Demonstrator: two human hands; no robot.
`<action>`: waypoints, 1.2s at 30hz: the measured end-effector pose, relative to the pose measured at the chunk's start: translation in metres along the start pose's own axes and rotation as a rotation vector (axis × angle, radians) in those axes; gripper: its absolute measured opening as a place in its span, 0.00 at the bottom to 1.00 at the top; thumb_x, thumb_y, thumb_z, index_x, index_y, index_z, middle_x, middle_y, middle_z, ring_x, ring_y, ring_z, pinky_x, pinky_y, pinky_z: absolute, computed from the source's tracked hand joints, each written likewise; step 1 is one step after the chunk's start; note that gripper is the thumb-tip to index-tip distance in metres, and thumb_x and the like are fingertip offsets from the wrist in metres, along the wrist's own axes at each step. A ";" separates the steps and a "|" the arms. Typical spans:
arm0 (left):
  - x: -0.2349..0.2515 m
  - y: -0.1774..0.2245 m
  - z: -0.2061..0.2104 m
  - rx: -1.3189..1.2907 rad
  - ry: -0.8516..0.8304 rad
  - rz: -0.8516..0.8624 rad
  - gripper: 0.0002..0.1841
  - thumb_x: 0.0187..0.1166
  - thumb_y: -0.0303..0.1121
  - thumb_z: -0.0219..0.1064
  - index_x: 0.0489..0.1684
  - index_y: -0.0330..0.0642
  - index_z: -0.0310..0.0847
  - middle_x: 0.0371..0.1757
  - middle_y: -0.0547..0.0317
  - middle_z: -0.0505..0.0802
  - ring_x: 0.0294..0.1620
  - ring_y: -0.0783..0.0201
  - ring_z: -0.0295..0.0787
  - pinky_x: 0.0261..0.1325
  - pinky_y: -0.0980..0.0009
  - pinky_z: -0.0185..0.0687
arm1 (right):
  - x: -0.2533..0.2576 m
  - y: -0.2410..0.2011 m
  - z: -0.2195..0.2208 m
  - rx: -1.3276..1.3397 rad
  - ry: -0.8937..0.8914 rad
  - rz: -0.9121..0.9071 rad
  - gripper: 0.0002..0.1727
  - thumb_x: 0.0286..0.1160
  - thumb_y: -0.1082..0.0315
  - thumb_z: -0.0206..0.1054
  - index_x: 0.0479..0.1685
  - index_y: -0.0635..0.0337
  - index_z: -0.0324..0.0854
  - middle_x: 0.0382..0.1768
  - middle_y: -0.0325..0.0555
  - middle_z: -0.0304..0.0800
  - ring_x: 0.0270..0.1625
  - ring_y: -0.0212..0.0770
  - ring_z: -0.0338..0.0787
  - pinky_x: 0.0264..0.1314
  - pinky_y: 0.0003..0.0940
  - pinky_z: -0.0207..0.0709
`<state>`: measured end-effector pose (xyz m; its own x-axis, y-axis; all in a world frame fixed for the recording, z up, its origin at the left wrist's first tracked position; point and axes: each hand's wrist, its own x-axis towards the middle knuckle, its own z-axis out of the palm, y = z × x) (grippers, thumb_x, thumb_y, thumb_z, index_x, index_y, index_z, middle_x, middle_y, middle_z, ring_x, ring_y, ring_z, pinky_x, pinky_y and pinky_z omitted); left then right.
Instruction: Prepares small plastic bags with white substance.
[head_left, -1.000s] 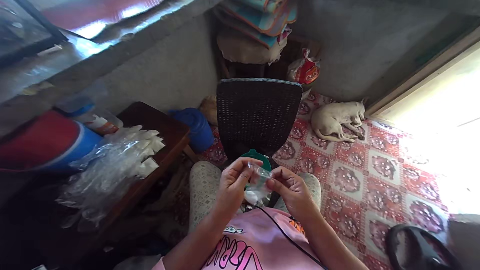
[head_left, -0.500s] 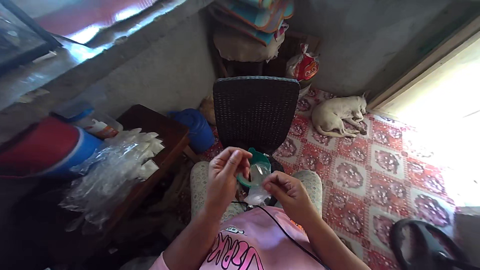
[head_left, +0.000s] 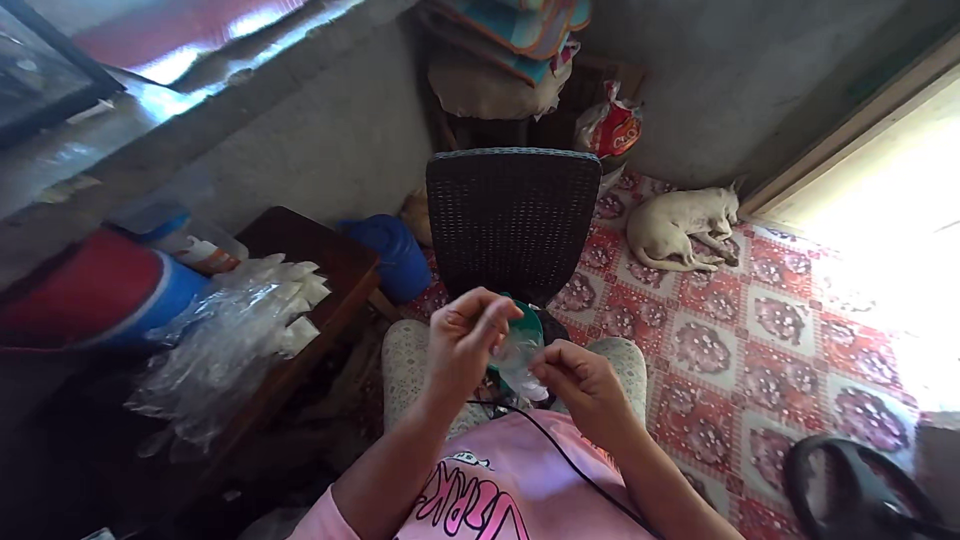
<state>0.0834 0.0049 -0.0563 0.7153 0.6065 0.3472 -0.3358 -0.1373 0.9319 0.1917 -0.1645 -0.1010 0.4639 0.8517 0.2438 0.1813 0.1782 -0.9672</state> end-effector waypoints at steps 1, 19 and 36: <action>0.004 0.001 -0.005 -0.007 -0.023 -0.023 0.16 0.88 0.45 0.62 0.44 0.43 0.90 0.30 0.64 0.89 0.25 0.73 0.82 0.32 0.75 0.83 | -0.001 0.000 -0.001 0.013 0.013 0.006 0.08 0.85 0.68 0.65 0.47 0.64 0.87 0.40 0.40 0.91 0.41 0.30 0.90 0.47 0.26 0.87; 0.005 0.029 -0.007 0.445 -0.409 0.002 0.27 0.69 0.49 0.80 0.57 0.37 0.87 0.46 0.55 0.89 0.42 0.67 0.84 0.45 0.69 0.83 | -0.002 -0.006 0.001 0.008 0.008 -0.068 0.04 0.81 0.65 0.68 0.45 0.51 0.88 0.37 0.28 0.92 0.38 0.23 0.90 0.45 0.20 0.88; 0.016 0.069 -0.028 0.439 -0.276 0.553 0.07 0.76 0.30 0.76 0.35 0.33 0.94 0.25 0.53 0.85 0.27 0.70 0.78 0.32 0.76 0.73 | -0.004 0.028 0.013 0.264 -0.428 -0.011 0.11 0.83 0.66 0.68 0.59 0.51 0.90 0.55 0.43 0.97 0.59 0.41 0.95 0.64 0.37 0.89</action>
<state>0.0547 0.0269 0.0107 0.6606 0.1489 0.7359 -0.4562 -0.6988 0.5509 0.1837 -0.1572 -0.1298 0.0558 0.9650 0.2561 -0.0667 0.2595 -0.9634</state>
